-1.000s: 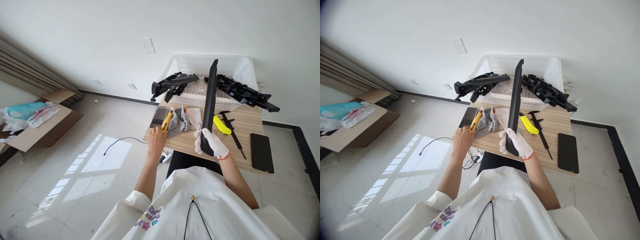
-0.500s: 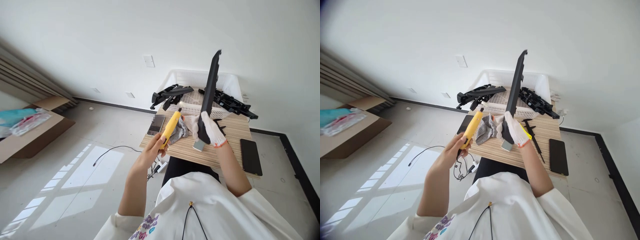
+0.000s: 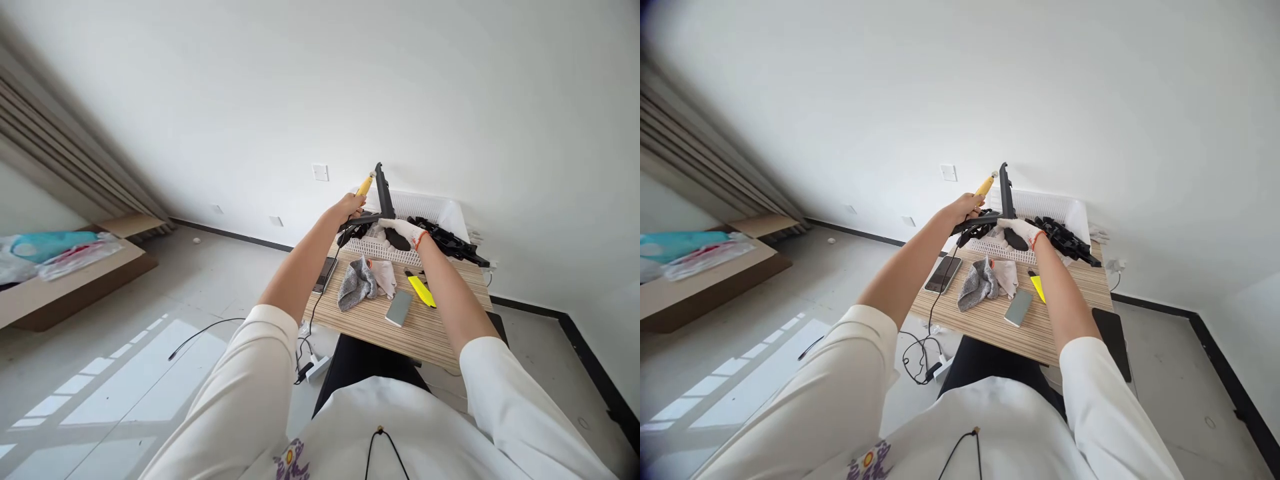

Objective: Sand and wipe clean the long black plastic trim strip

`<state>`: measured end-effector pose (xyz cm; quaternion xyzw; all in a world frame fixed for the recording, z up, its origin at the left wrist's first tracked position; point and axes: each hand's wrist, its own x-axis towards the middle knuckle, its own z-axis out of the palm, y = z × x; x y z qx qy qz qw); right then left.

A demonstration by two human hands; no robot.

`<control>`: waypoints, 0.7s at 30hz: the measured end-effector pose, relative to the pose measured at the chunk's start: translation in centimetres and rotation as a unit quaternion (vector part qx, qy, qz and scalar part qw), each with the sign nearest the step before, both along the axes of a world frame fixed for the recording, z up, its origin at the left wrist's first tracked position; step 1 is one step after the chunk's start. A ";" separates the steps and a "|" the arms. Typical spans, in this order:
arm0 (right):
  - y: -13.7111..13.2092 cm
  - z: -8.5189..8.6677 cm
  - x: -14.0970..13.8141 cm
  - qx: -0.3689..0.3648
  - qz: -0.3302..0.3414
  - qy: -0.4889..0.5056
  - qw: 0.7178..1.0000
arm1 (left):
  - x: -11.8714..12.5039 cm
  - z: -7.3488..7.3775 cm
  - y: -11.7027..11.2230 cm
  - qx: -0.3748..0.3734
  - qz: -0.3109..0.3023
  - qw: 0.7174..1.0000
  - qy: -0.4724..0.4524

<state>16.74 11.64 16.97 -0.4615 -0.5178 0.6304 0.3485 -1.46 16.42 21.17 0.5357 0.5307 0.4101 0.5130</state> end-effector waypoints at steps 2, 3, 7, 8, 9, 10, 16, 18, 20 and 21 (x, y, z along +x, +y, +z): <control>0.4 -0.6 0.3 -0.042 0.010 -0.003 0.999 | -0.4 0.2 1.0 -0.004 0.010 1.000 -0.006; 0.6 -0.8 0.4 -0.061 0.014 -0.002 0.998 | -0.5 0.4 1.5 -0.002 0.015 1.000 -0.010; 0.7 -0.7 0.9 -0.088 0.018 0.015 0.996 | -0.5 1.7 4.1 0.011 0.023 1.000 -0.014; 0.5 -0.5 0.9 -0.088 0.016 0.020 0.996 | -0.3 2.1 4.8 0.012 0.024 1.000 -0.010; 0.2 -0.4 1.0 -0.086 0.013 0.024 0.996 | 0.0 2.4 5.3 0.012 0.025 1.000 -0.006; 0.0 -0.2 1.0 -0.083 0.011 0.028 0.996 | 0.3 2.6 5.8 0.010 0.027 1.000 0.001; -1.2 -0.1 1.2 -0.068 0.006 0.051 0.996 | 1.7 2.2 7.0 -0.004 0.036 0.999 0.035; -1.2 -0.3 1.3 -0.069 0.008 0.059 0.996 | 1.9 1.8 7.1 -0.008 0.035 0.999 0.038; -1.1 -0.5 1.4 -0.073 0.011 0.066 0.995 | 2.0 1.5 7.0 -0.016 0.025 0.999 0.033; -0.9 -0.7 1.5 -0.075 0.013 0.070 0.995 | 2.1 1.5 7.0 -0.022 0.016 0.999 0.028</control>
